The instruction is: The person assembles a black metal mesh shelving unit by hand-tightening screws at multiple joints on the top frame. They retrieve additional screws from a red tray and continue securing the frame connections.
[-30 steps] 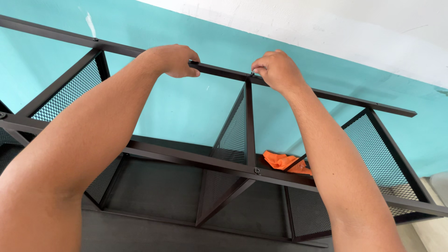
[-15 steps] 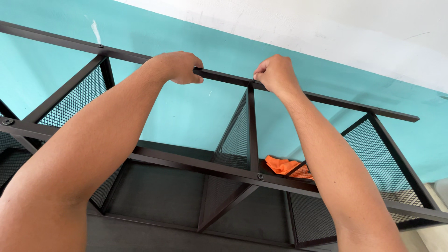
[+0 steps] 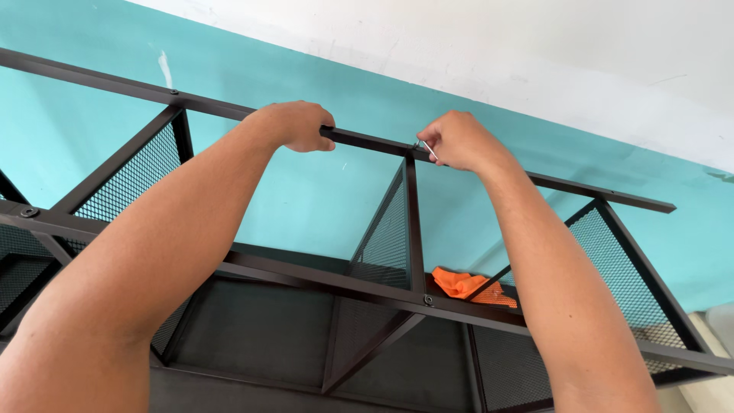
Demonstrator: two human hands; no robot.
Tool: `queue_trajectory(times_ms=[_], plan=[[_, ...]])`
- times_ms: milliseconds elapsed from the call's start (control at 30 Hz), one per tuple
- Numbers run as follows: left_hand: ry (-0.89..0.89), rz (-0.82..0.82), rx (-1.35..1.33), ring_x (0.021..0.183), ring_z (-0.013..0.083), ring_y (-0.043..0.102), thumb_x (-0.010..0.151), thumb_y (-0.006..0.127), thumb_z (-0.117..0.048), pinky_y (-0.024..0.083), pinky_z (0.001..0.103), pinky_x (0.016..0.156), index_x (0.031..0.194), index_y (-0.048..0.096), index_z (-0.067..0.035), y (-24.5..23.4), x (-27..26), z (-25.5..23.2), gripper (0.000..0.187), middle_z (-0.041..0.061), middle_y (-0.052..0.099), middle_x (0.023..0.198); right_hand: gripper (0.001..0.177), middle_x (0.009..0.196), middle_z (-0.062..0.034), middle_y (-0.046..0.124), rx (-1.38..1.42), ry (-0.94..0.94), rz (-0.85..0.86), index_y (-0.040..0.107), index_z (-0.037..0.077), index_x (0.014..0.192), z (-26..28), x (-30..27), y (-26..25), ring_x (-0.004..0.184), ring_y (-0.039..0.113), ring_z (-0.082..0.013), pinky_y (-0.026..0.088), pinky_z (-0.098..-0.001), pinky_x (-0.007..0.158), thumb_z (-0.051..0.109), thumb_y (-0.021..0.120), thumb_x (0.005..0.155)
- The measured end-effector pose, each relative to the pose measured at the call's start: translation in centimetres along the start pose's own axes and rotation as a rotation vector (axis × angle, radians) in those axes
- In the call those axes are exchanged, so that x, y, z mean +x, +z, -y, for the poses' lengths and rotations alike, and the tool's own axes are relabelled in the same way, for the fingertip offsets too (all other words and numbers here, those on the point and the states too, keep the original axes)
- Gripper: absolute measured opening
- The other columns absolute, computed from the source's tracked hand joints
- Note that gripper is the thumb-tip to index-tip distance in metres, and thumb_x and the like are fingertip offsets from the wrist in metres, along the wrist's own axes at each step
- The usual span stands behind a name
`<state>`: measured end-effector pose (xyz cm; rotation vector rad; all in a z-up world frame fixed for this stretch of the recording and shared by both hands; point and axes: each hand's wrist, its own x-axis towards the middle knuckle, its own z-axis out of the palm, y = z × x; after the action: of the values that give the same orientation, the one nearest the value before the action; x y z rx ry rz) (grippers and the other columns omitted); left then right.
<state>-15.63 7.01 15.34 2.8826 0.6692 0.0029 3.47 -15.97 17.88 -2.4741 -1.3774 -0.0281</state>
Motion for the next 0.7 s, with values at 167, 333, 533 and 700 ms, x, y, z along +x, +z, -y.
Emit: queue_trajectory(times_ms=[167, 333, 533, 700], plan=[[0.070, -0.023, 0.071, 0.123, 0.0300, 0.060, 0.095, 0.066, -0.046, 0.048, 0.055, 0.101, 0.134, 0.066, -0.024, 0.3, -0.1, 0.0, 0.045, 0.004, 0.069, 0.125, 0.034, 0.098, -0.0128, 0.075, -0.190, -0.327, -0.080, 0.079, 0.008, 0.109, -1.3, 0.2, 0.8, 0.090, 0.071, -0.0304, 0.056, -0.0422, 0.080, 0.020, 0.085, 0.078], [0.045, -0.041, 0.077, 0.121, 0.0320, 0.059, 0.093, 0.065, -0.044, 0.049, 0.052, 0.097, 0.138, 0.059, -0.022, 0.0, 0.4, -0.3, 0.051, 0.006, 0.064, 0.130, 0.033, 0.081, -0.0164, 0.071, -0.349, -0.164, -0.085, 0.077, 0.005, 0.080, 0.6, 2.0, 1.3, 0.082, 0.067, -0.0363, 0.053, -0.0510, 0.071, 0.037, 0.085, 0.085], [0.020, 0.003, 0.100, 0.125, 0.0302, 0.060, 0.096, 0.063, -0.044, 0.049, 0.051, 0.103, 0.143, 0.057, -0.022, -0.1, 0.6, -1.3, 0.053, 0.006, 0.067, 0.133, 0.010, 0.078, -0.0077, 0.072, -0.143, 0.022, 0.033, 0.072, 0.010, 0.095, 1.5, 5.5, 0.7, 0.065, 0.071, -0.0273, 0.058, -0.0433, 0.061, 0.014, 0.075, 0.087], [0.009, -0.006, 0.108, 0.128, 0.0306, 0.057, 0.095, 0.063, -0.046, 0.047, 0.052, 0.104, 0.146, 0.052, -0.021, -0.1, 0.9, -1.5, 0.058, 0.007, 0.063, 0.137, 0.029, 0.076, -0.0136, 0.072, 0.035, 0.097, 0.073, 0.064, 0.006, 0.117, 0.7, 6.0, 0.2, 0.060, 0.071, -0.0211, 0.060, -0.0359, 0.056, 0.003, 0.070, 0.088]])
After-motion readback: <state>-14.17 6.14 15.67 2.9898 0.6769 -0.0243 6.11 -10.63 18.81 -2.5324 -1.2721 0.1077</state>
